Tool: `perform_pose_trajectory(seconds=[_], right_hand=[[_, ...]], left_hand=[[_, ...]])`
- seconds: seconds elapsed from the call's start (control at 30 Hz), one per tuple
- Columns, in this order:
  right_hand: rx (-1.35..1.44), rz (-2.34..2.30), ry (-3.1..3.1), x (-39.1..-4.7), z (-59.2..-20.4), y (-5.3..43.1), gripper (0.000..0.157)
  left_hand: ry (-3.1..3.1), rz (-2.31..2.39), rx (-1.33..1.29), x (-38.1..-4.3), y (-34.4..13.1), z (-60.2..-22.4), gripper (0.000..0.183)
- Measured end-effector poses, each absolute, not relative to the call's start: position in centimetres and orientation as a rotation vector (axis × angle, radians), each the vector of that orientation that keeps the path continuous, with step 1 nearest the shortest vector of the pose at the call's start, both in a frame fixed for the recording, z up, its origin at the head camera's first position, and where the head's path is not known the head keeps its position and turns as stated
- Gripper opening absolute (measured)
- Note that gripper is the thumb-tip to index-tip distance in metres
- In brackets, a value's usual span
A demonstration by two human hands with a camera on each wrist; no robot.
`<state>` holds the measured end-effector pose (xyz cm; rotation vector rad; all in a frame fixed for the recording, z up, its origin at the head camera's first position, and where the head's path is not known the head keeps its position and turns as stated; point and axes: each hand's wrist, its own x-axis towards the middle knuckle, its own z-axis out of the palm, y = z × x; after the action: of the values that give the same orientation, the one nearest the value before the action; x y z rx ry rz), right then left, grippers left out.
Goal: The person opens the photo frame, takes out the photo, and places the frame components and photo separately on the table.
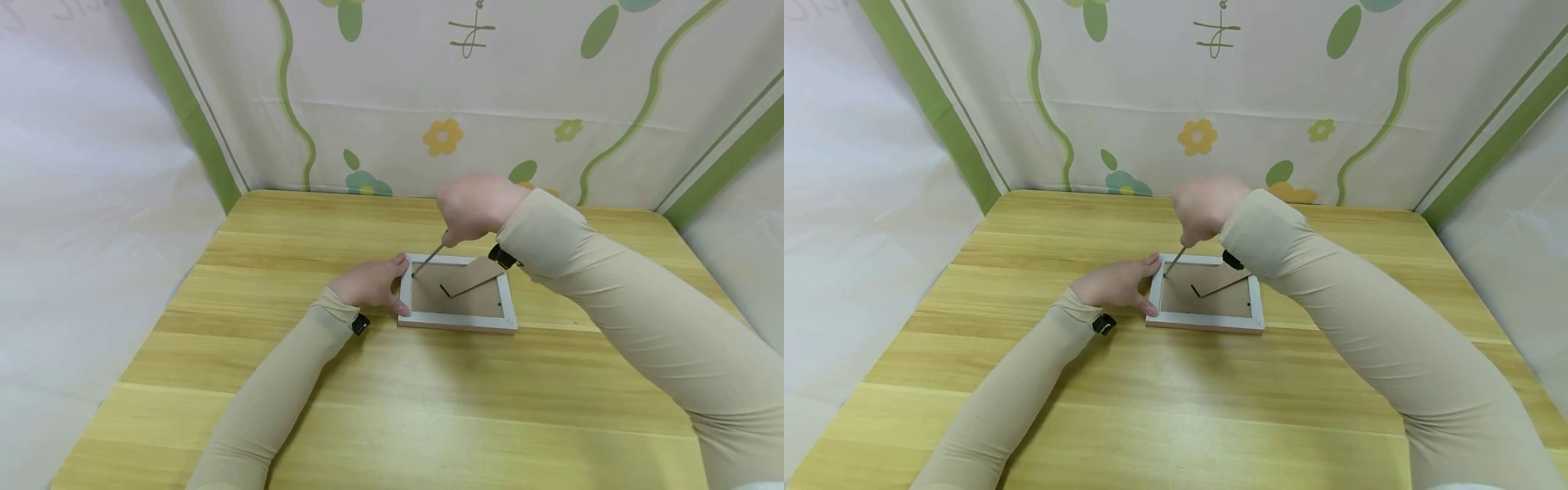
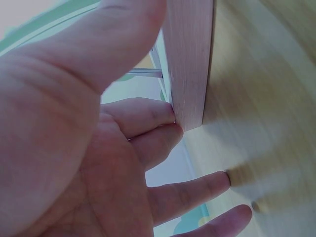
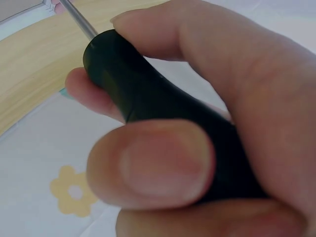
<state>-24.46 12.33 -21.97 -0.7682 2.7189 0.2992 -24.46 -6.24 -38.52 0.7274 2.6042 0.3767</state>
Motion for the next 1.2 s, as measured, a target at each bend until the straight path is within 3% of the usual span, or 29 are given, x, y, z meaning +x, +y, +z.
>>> perform_pose_trajectory(seconds=[0.43, 1.2], right_hand=[[-0.746, 0.335, 2.721, -24.4, -21.6, 11.9, 0.019], [-0.764, 0.382, 2.718, -24.0, -21.3, 11.3, 0.023]], left_hand=[[2.597, 0.388, 0.732, -24.4, -6.2, -38.5, 0.107], [2.59, 0.393, 0.728, -24.3, -6.0, -38.3, 0.108]])
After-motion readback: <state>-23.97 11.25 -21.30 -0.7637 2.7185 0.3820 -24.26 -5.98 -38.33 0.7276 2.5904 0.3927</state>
